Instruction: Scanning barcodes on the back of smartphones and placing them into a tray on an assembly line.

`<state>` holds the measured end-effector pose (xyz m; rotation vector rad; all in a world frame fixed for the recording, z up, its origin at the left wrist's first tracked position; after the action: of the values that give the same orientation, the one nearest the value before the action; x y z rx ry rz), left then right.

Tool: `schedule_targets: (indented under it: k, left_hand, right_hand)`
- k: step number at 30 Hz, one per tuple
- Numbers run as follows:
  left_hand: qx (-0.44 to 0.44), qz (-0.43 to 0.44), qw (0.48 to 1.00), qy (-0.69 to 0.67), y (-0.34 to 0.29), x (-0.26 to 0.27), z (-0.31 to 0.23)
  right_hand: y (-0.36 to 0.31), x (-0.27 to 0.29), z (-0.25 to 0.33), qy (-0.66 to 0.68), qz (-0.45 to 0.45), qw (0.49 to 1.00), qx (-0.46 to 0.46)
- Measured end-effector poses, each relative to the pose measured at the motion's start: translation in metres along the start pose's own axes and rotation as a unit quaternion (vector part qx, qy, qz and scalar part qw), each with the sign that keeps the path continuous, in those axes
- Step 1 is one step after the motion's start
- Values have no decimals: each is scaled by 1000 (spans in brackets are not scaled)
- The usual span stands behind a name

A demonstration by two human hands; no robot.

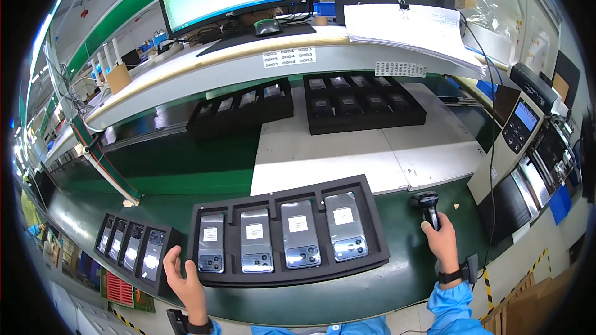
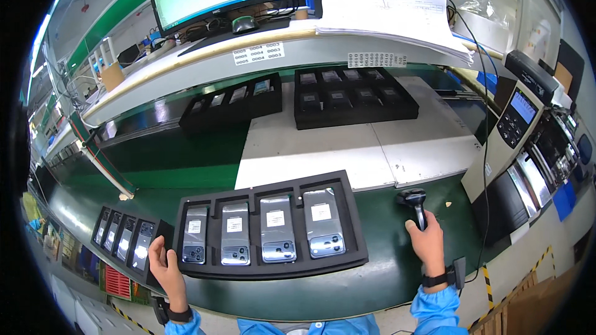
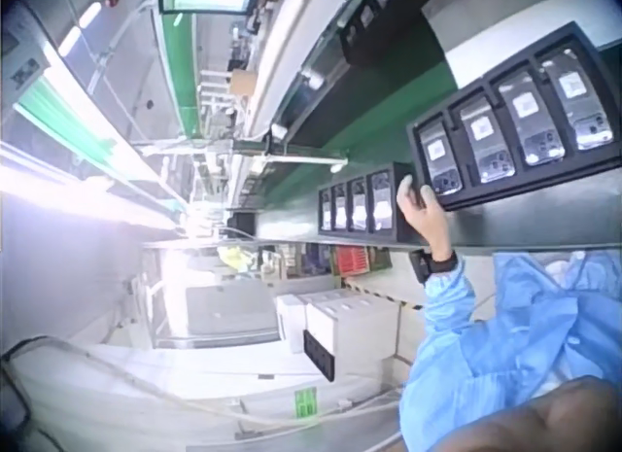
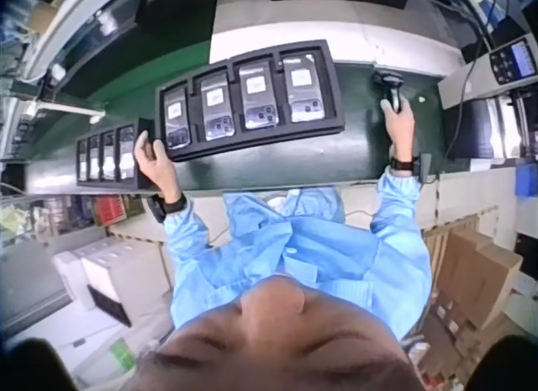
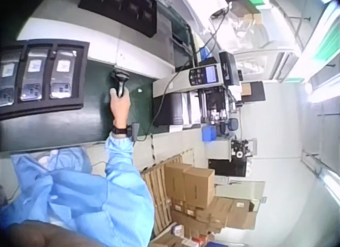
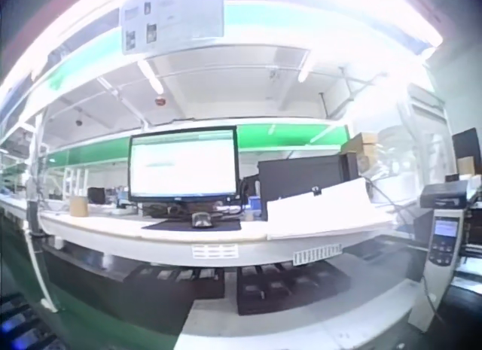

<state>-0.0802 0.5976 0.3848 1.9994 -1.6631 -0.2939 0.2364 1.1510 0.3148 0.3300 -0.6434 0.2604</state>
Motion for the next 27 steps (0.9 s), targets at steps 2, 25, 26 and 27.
schedule_targets:
  k: [2, 25, 26, 27]
  left_hand:
    - [-56, 111, 983, -137, -10, -11, -58]
    - [-140, 488, 648, -567, -69, -124, -228]
    - [-171, 481, 730, -456, -52, -134, -212]
    - [-240, 443, 802, -320, -38, -145, -200]
  right_hand:
    - [15, -17, -6, -52, 85, 995, -28]
    - [-93, -71, 160, 360, 484, 782, -154]
    - [-92, -67, 156, 361, 480, 784, -154]
    - [-87, -61, 146, 329, 454, 814, -150]
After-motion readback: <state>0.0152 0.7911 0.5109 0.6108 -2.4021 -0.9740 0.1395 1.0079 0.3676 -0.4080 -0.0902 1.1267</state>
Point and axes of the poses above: each hand's wrist, its own y-axis towards the middle knuckle, its own x-axis out of the back of the hand, z = x × y, the point moved 8 cm from there along y, towards the middle knuckle, and after that the axes turned 6 degrees about -y, right-handed, at the moved point
